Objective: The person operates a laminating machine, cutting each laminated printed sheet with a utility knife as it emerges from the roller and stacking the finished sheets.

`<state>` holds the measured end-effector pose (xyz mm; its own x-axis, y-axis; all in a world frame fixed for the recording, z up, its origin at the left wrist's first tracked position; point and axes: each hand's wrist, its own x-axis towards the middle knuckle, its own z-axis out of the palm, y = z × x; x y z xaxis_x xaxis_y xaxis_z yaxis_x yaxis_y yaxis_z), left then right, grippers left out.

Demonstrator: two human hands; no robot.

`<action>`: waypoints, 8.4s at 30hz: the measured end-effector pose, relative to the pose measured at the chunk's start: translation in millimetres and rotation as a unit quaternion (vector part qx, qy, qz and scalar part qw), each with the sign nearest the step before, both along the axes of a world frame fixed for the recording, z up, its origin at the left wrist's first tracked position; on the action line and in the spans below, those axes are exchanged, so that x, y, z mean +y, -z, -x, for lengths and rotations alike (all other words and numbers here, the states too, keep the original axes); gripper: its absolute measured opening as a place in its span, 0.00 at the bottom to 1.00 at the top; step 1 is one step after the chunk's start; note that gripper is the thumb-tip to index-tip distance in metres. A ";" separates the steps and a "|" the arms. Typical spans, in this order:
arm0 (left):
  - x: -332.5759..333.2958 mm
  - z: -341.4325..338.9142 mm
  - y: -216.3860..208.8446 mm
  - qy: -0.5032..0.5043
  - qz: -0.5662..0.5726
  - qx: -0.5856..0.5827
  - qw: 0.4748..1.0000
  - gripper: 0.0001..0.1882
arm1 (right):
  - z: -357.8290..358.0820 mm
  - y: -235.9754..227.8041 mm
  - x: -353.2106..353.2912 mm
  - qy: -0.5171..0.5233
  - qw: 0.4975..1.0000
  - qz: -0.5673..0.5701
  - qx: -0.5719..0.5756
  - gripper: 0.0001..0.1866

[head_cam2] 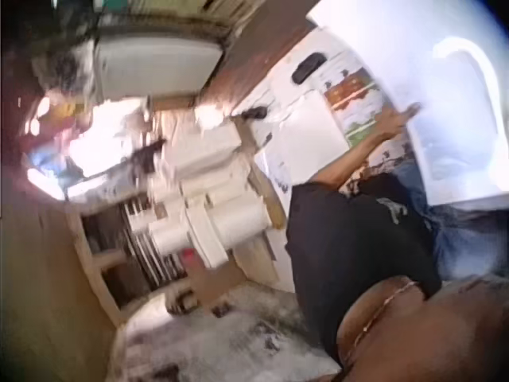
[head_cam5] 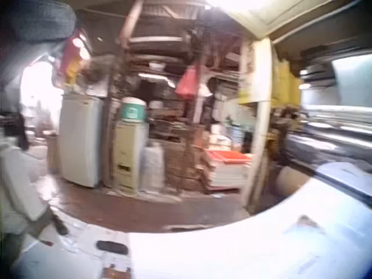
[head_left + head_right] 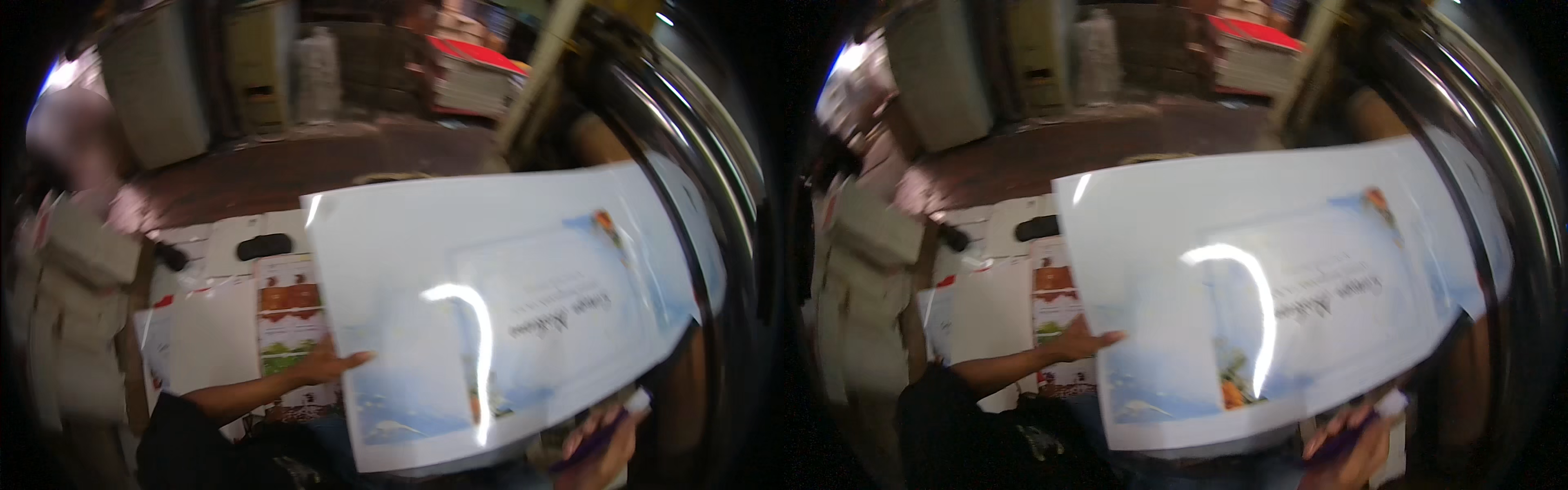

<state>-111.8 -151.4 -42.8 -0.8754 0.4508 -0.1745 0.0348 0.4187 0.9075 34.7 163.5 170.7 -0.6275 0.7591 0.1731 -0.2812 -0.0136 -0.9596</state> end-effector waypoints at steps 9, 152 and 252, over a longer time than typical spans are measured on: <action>-92.9 39.3 42.4 -0.061 -0.305 -0.325 0.893 0.36 | 26.1 14.3 107.6 0.200 0.948 -0.190 -0.156 0.13; -119.0 50.1 125.2 -0.134 -0.193 -0.427 0.873 0.21 | 108.2 57.4 314.5 0.381 0.828 -0.337 -0.236 0.20; 24.5 219.3 116.9 -0.022 -0.196 -0.206 0.959 0.24 | 147.2 53.8 -35.7 -0.060 0.749 -0.365 -0.549 0.10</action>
<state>-331.1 -126.9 -159.7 -0.7889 0.5160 -0.3339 -0.3698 0.0353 0.9284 -112.5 127.8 116.9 -0.7526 0.6398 -0.1558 0.6442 0.6664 -0.3753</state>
